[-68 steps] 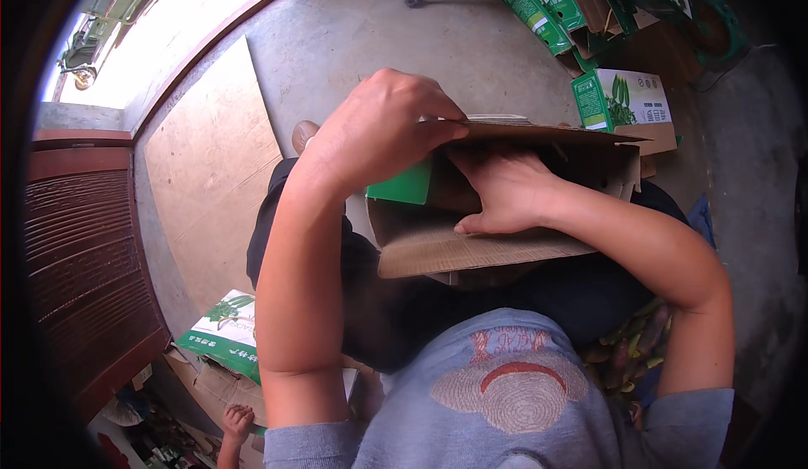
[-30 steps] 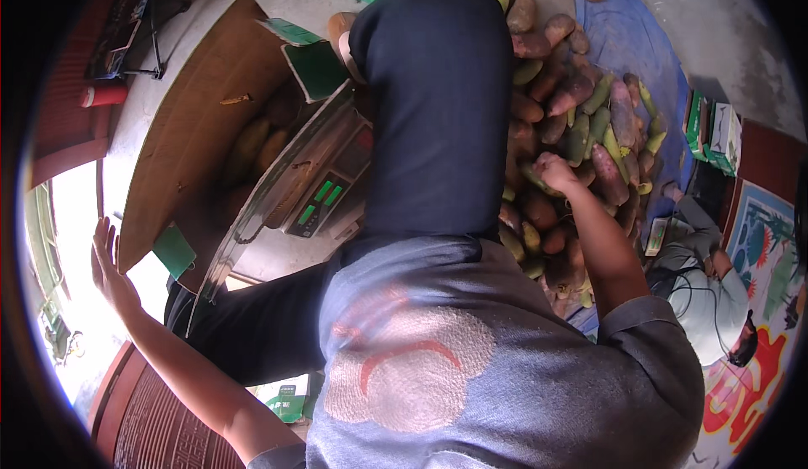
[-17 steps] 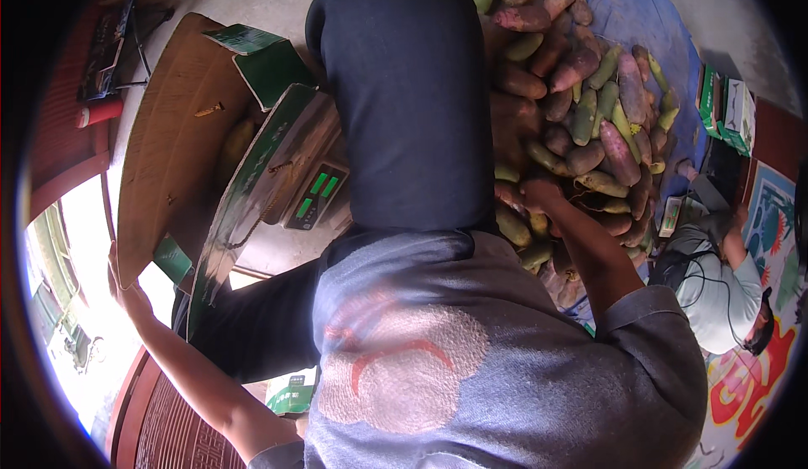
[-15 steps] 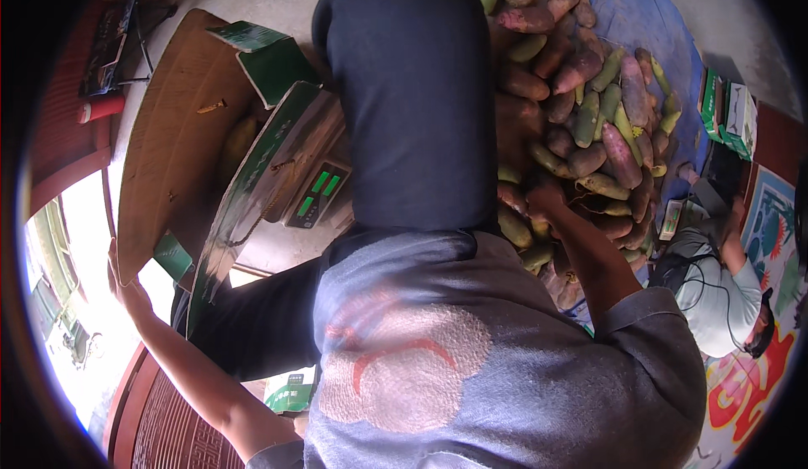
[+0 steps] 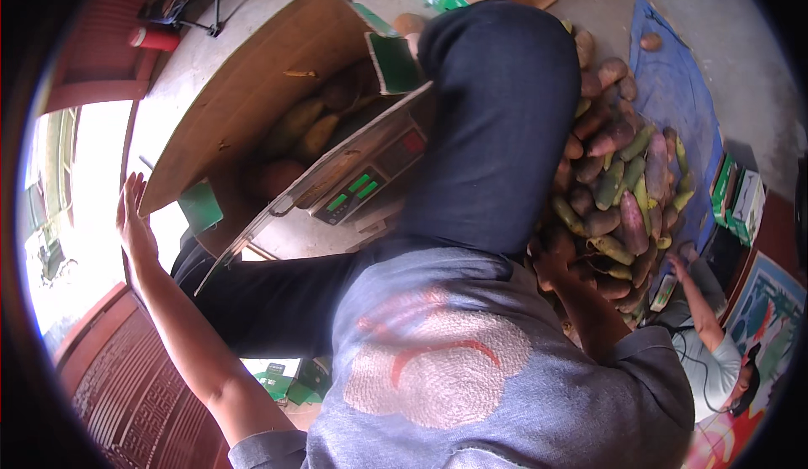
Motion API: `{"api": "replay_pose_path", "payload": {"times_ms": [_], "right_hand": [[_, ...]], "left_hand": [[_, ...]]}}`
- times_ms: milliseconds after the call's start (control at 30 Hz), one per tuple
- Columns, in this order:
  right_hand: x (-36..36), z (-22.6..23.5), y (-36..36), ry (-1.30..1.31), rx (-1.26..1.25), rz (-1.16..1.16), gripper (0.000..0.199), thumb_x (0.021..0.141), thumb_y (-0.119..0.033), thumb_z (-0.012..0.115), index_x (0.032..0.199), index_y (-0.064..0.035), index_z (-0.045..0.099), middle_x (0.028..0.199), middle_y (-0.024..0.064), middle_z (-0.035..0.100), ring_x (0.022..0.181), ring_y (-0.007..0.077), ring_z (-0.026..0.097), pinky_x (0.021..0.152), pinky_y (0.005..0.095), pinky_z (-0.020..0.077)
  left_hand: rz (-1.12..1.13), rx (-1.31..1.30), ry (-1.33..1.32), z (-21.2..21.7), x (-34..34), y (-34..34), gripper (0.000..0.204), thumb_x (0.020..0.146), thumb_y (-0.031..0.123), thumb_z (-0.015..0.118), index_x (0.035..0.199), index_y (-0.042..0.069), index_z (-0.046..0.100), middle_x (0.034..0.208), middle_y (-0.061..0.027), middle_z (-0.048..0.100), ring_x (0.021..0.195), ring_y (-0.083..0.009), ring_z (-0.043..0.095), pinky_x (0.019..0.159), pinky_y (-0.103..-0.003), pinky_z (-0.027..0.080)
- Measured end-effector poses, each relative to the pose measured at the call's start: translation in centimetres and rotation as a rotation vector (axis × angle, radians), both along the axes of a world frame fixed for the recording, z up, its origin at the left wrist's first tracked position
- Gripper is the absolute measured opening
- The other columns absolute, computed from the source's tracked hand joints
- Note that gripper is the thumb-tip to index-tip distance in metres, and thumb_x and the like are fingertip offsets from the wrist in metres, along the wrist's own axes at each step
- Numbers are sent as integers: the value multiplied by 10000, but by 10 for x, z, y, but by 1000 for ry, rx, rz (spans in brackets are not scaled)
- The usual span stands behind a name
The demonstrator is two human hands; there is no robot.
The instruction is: Sorting radishes from a pile on the floor into cardboard boxes and using a scale.
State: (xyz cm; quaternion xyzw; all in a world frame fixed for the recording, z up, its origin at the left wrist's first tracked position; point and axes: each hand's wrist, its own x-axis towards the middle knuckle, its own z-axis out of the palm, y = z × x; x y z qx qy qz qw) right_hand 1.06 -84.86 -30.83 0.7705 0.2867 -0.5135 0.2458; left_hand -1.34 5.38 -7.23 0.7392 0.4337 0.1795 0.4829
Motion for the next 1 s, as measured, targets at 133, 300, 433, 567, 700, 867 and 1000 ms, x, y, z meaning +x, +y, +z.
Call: {"api": "replay_pose_path", "payload": {"times_ms": [133, 300, 433, 567, 700, 867, 1000], "right_hand": [[-1, -4, 0, 24, -49, -68, 364, 791, -168, 727, 1155, -149, 736, 1198, 158, 706, 1192, 338, 650, 1022, 555, 467], [-2, -7, -10, -585, 130, 112, 540, 800, -234, 755, 1328, -208, 643, 1303, 128, 662, 1245, 345, 616, 1025, 507, 492], [104, 64, 62, 123, -195, -152, 647, 694, -333, 849, 1286, -177, 639, 1331, 76, 649, 1207, 316, 634, 981, 426, 520], [186, 103, 48, -178, 2, -236, 692, 627, -336, 917, 1248, -144, 679, 1213, 133, 701, 1144, 334, 661, 963, 410, 532], [268, 192, 95, -720, 304, -445, 643, 673, -205, 912, 1243, -115, 628, 1024, 207, 724, 1028, 402, 688, 870, 493, 546], [353, 345, 163, -1053, 848, -413, 564, 818, -87, 799, 1334, -68, 573, 1152, 184, 700, 1079, 305, 674, 961, 388, 505], [353, 461, 256, -930, 1332, -428, 508, 906, -48, 723, 1379, 1, 543, 1338, 114, 597, 1213, 242, 590, 1063, 358, 441]], "left_hand": [[-36, 29, -42, 1, -10, 12, 499, 1039, 467, 531, 1384, 115, 608, 1393, -106, 622, 1356, -249, 527, 1159, -609, 285], [-39, 10, -192, 8, 7, 12, 502, 1042, 392, 559, 1383, 24, 585, 1389, -171, 605, 1293, -281, 583, 1122, -420, 446], [-58, 53, -181, 34, 16, 1, 485, 1046, 383, 554, 1367, 22, 598, 1345, -164, 638, 1284, -274, 591, 1119, -423, 449], [-89, 87, -212, 48, 21, -16, 414, 1035, 369, 583, 1287, 54, 672, 1249, -130, 699, 1198, -237, 649, 1064, -400, 494], [-175, 116, -234, 68, 26, -34, 353, 1039, 318, 590, 1248, 55, 698, 1196, -100, 727, 1161, -190, 663, 1010, -347, 504], [-386, 143, -166, 77, 31, -47, 360, 1043, 280, 580, 1268, 14, 674, 1237, -123, 705, 1188, -201, 638, 1034, -346, 470], [-516, 76, 11, 91, 36, -66, 322, 1016, 257, 630, 1231, 28, 699, 1197, -88, 724, 1118, -189, 650, 969, -360, 506]]}}
